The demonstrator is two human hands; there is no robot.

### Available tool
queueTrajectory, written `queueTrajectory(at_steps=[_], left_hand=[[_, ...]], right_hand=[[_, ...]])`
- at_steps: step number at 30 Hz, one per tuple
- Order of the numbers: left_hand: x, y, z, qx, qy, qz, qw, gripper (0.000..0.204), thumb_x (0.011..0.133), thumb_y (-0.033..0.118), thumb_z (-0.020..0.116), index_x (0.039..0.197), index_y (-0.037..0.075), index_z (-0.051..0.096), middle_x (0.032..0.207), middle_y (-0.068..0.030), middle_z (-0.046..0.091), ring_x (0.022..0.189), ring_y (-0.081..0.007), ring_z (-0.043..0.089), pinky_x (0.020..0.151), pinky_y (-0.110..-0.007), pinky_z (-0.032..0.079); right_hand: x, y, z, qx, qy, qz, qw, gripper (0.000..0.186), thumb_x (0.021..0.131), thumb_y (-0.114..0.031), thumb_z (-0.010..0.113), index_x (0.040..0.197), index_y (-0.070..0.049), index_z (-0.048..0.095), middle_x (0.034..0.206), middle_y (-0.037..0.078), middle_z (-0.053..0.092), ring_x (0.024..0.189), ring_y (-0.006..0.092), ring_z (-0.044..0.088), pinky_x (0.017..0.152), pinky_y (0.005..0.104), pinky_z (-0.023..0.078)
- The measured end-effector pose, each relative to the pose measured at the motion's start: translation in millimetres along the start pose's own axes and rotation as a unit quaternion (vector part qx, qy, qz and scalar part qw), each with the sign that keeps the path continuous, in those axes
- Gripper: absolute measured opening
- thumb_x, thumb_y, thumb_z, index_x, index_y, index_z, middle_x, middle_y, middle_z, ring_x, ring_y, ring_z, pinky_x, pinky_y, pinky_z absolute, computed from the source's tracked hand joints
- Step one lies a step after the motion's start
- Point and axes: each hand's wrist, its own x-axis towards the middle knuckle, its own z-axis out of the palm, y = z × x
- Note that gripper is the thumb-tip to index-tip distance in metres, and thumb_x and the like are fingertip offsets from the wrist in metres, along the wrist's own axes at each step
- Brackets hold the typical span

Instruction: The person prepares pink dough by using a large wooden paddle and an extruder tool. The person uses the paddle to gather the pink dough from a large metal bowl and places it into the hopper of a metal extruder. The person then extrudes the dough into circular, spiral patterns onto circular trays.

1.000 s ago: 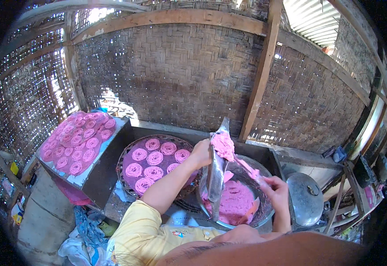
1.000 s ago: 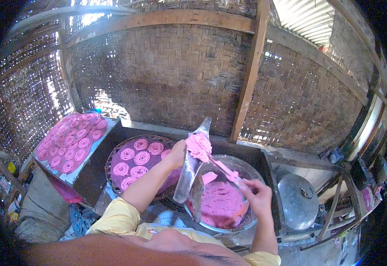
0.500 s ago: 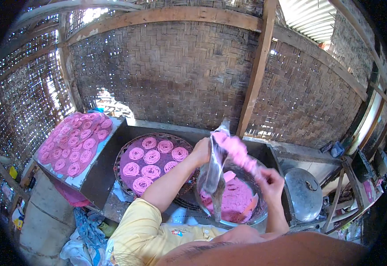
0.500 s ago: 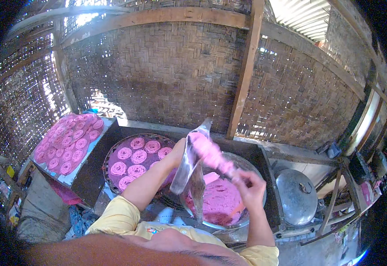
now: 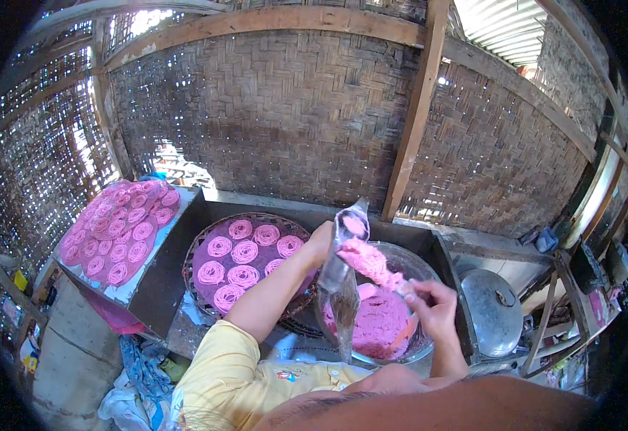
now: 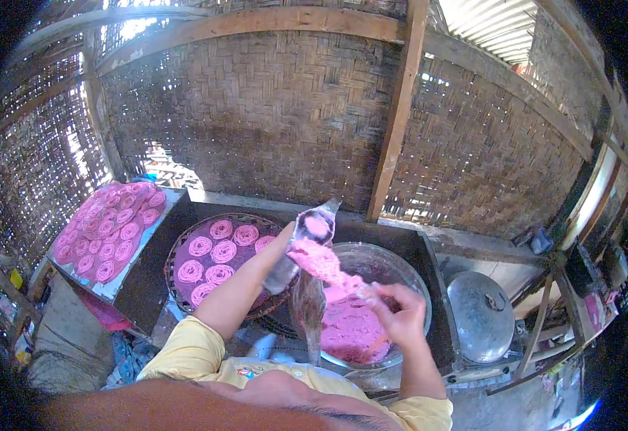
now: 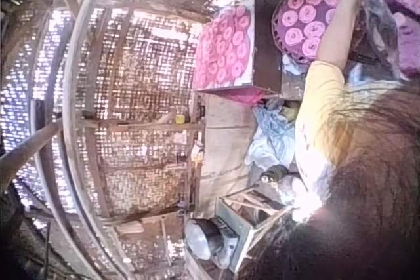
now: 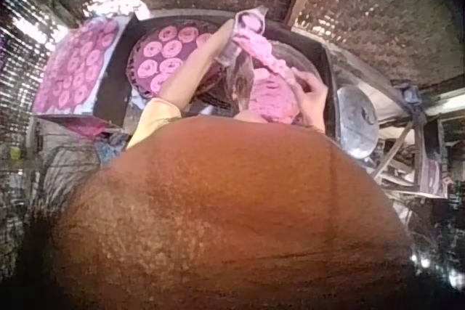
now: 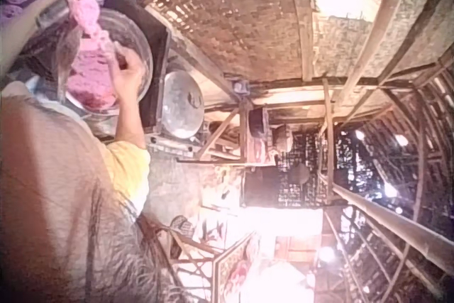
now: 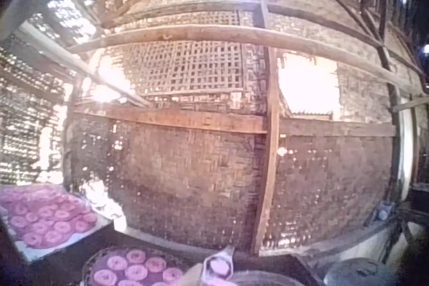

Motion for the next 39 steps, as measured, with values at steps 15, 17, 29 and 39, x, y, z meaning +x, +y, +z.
queueTrajectory(at_steps=[15, 17, 29, 39], left_hand=[[-50.4, 59.7, -22.2, 0.11, -0.006, 0.205, 0.973, 0.041, 0.06, 0.007, 0.072, 0.098, 0.004, 0.056, 0.094, -0.0108, 0.059, 0.088, -0.0195, 0.056, 0.076, -0.033, 0.048], [-71.0, 71.4, -27.1, -0.078, 0.061, 0.142, 0.985, 0.042, 0.061, 0.008, 0.072, 0.099, 0.003, 0.055, 0.088, -0.0083, 0.059, 0.077, -0.0173, 0.057, 0.067, -0.032, 0.051], [-100.0, 86.8, 8.1, -0.09, 0.027, 0.37, 0.924, 0.066, 0.054, 0.019, 0.075, 0.109, 0.003, 0.042, 0.094, -0.009, 0.048, 0.08, -0.026, 0.055, 0.077, -0.04, 0.045], [-174.4, 84.7, -2.7, 0.37, 0.095, 0.061, 0.922, 0.061, 0.065, 0.033, 0.066, 0.119, 0.012, 0.049, 0.109, -0.0113, 0.056, 0.103, -0.0283, 0.051, 0.091, -0.036, 0.038]], right_hand=[[-2.7, 28.5, -46.8, -0.085, -0.051, 0.131, 0.986, 0.023, 0.066, -0.012, 0.068, 0.085, 0.0, 0.064, 0.071, 0.008, 0.062, 0.061, 0.012, 0.055, 0.055, 0.0245, 0.043], [-8.2, 31.4, -47.0, -0.23, -0.097, 0.132, 0.959, 0.027, 0.069, -0.019, 0.066, 0.089, 0.0, 0.064, 0.08, 0.011, 0.061, 0.071, 0.0143, 0.056, 0.063, 0.0272, 0.043], [-32.9, -24.2, 89.0, 0.787, -0.351, 0.349, 0.369, 0.086, 0.066, -0.074, 0.04, 0.124, -0.01, 0.039, 0.088, 0.02, 0.058, 0.036, 0.0253, 0.046, 0.028, 0.0322, 0.032], [14.0, -41.1, 84.0, 0.403, -0.147, 0.126, 0.894, 0.103, 0.065, -0.029, 0.071, 0.137, -0.016, -0.002, 0.12, 0.019, 0.04, 0.07, 0.0184, 0.055, 0.048, 0.0251, 0.045]])
